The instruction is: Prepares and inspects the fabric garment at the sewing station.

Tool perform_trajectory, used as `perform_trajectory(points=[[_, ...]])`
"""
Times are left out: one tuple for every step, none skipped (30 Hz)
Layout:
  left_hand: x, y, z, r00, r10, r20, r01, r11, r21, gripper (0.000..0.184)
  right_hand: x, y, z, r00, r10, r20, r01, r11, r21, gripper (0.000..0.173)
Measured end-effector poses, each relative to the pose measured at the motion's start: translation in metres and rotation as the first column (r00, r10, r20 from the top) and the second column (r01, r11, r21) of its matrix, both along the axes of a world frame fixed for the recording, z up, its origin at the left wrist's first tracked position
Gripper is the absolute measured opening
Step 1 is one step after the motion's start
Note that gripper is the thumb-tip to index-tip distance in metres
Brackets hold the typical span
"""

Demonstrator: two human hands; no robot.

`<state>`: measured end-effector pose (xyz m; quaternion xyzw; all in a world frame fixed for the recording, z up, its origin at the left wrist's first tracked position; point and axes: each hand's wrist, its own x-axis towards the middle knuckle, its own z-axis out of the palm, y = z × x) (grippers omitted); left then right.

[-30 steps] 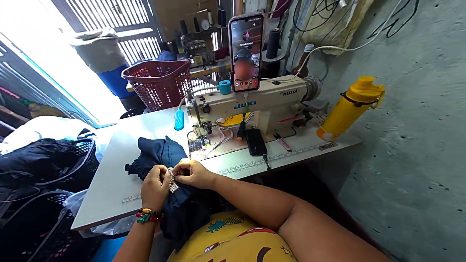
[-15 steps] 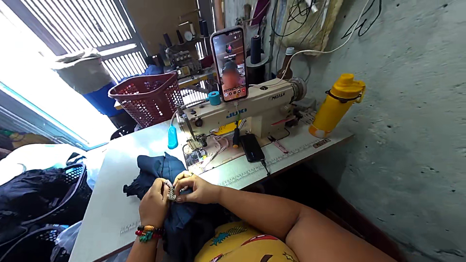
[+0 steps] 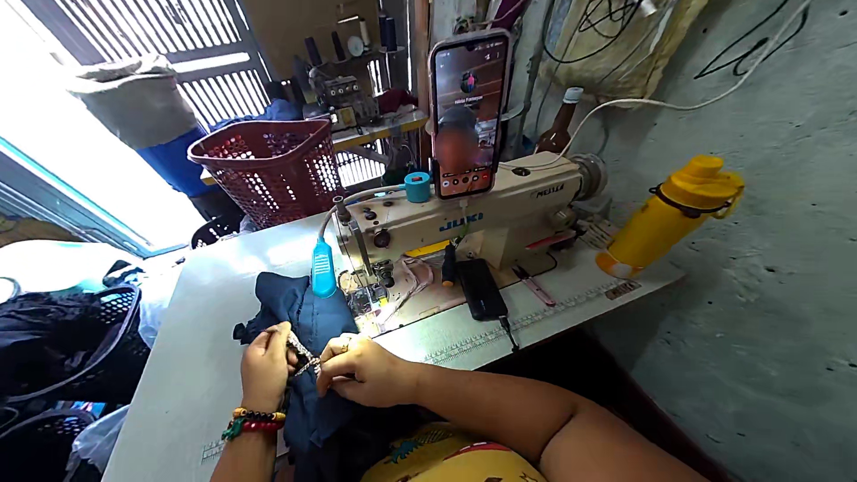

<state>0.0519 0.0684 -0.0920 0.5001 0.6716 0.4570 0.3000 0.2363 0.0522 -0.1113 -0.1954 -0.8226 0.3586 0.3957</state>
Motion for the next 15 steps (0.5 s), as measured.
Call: perform_trajectory(points=[[-0.002,0.003,0.001,0.992,0.03,0.126,-0.028,0.999,-0.015,0.033,0.001,0.001,-0.003,0.999,0.002,-0.051,-0.001,1.0,0.016,0.019],[-0.006,0.005,0.001,0.97,0.058,0.236,-0.05,0.998,-0.039,0.037,0.003,0.0,-0.006,0.996,0.007,-0.087,-0.005,1.0,0.02,0.018],[-0.012,0.007,0.0,0.944,0.071,0.321,-0.054,0.997,-0.059,0.04,0.005,-0.001,-0.009,0.994,0.011,-0.105,-0.009,1.0,0.015,0.018],[-0.02,0.009,-0.002,0.919,0.079,0.386,-0.054,0.996,-0.075,0.041,0.008,-0.003,-0.009,0.994,0.019,-0.104,-0.018,1.0,0.003,0.019],[-0.027,0.01,-0.003,0.9,0.091,0.427,-0.061,0.995,-0.085,0.041,0.014,-0.005,-0.007,0.995,0.035,-0.091,-0.036,0.999,-0.016,0.021],[-0.033,0.008,-0.002,0.896,0.101,0.433,-0.079,0.995,-0.068,0.038,0.024,-0.007,-0.001,0.996,0.057,-0.07,-0.06,0.997,-0.04,0.023],[-0.039,0.003,0.001,0.914,0.086,0.396,-0.088,0.996,-0.013,0.033,0.037,-0.009,0.01,0.994,0.088,-0.059,-0.092,0.993,-0.071,0.023],[-0.046,-0.004,0.007,0.941,0.041,0.335,-0.071,0.994,0.078,0.029,0.056,-0.011,0.025,0.989,0.121,-0.082,-0.128,0.987,-0.097,0.022],[-0.051,-0.012,0.016,0.964,-0.029,0.265,-0.024,0.981,0.195,0.027,0.078,-0.013,0.042,0.982,0.135,-0.13,-0.147,0.985,-0.09,0.02],[-0.056,-0.019,0.027,0.974,-0.115,0.197,0.045,0.943,0.328,0.024,0.105,-0.018,0.061,0.976,0.115,-0.183,-0.127,0.991,-0.051,0.018],[-0.058,-0.026,0.041,0.969,-0.206,0.138,0.121,0.877,0.464,0.022,0.132,-0.026,0.082,0.97,0.059,-0.234,-0.059,0.998,0.006,0.017],[-0.058,-0.035,0.058,0.954,-0.294,0.066,0.207,0.798,0.566,0.025,0.157,-0.038,0.103,0.956,-0.039,-0.291,0.065,0.995,0.078,0.017],[-0.058,-0.046,0.076,0.928,-0.373,0.001,0.288,0.717,0.635,0.027,0.177,-0.054,0.122,0.917,-0.166,-0.362,0.237,0.958,0.159,0.017],[-0.06,-0.056,0.092,0.899,-0.437,-0.042,0.347,0.648,0.678,0.027,0.191,-0.069,0.137,0.845,-0.285,-0.452,0.419,0.878,0.231,0.02],[-0.065,-0.066,0.104,0.865,-0.494,-0.085,0.407,0.592,0.696,0.025,0.204,-0.082,0.144,0.772,-0.371,-0.517,0.567,0.769,0.295,0.03]])
